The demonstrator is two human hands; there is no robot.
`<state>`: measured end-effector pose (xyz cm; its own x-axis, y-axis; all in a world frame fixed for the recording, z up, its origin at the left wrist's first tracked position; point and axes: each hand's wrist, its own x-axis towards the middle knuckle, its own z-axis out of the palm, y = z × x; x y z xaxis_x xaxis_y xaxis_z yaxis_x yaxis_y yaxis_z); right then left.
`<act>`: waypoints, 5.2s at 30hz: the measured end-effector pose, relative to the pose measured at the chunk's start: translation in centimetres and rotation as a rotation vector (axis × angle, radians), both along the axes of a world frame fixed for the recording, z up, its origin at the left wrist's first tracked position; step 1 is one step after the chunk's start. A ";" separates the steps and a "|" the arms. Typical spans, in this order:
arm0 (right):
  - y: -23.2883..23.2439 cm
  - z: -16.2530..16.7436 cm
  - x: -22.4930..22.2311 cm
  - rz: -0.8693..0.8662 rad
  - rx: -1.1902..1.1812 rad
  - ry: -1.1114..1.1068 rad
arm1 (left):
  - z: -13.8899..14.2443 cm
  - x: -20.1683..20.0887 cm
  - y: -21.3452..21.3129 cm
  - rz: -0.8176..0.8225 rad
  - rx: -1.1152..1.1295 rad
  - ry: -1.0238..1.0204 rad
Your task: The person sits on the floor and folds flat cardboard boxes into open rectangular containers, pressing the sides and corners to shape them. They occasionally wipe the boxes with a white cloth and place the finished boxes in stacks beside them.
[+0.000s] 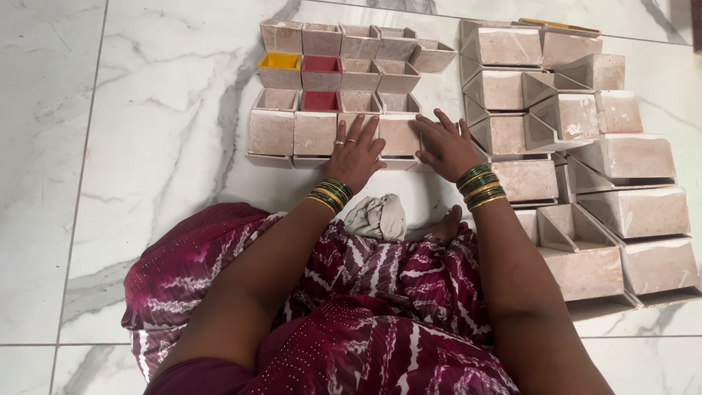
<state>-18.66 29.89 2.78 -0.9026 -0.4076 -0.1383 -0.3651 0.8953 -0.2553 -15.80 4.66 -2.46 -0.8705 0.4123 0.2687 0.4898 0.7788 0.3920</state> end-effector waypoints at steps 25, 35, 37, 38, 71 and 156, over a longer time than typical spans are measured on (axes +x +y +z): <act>-0.6 0.8 0.8 0.078 0.015 0.198 | 0.3 0.0 0.3 -0.001 0.032 -0.013; -2.1 -0.7 -0.8 0.207 -0.115 0.128 | -0.1 0.3 0.5 0.006 0.020 0.026; -2.1 -0.9 -1.5 0.271 -0.162 0.127 | -0.2 0.2 0.4 0.008 0.017 0.035; -2.2 -0.9 -1.7 0.261 -0.149 0.117 | -0.2 0.2 0.4 0.007 0.015 0.036; -1.5 1.9 -2.5 0.083 -0.072 -0.076 | -0.8 0.1 0.8 0.030 -0.057 0.097; 1.4 11.2 -0.5 -0.477 -0.656 -0.302 | 1.3 0.4 -0.6 -0.006 0.122 0.081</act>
<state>-19.13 31.34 14.02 -0.9602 -0.0756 -0.2690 0.1789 0.5733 -0.7996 -15.44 4.06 -1.14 -0.8415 0.3775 0.3865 0.5283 0.7248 0.4423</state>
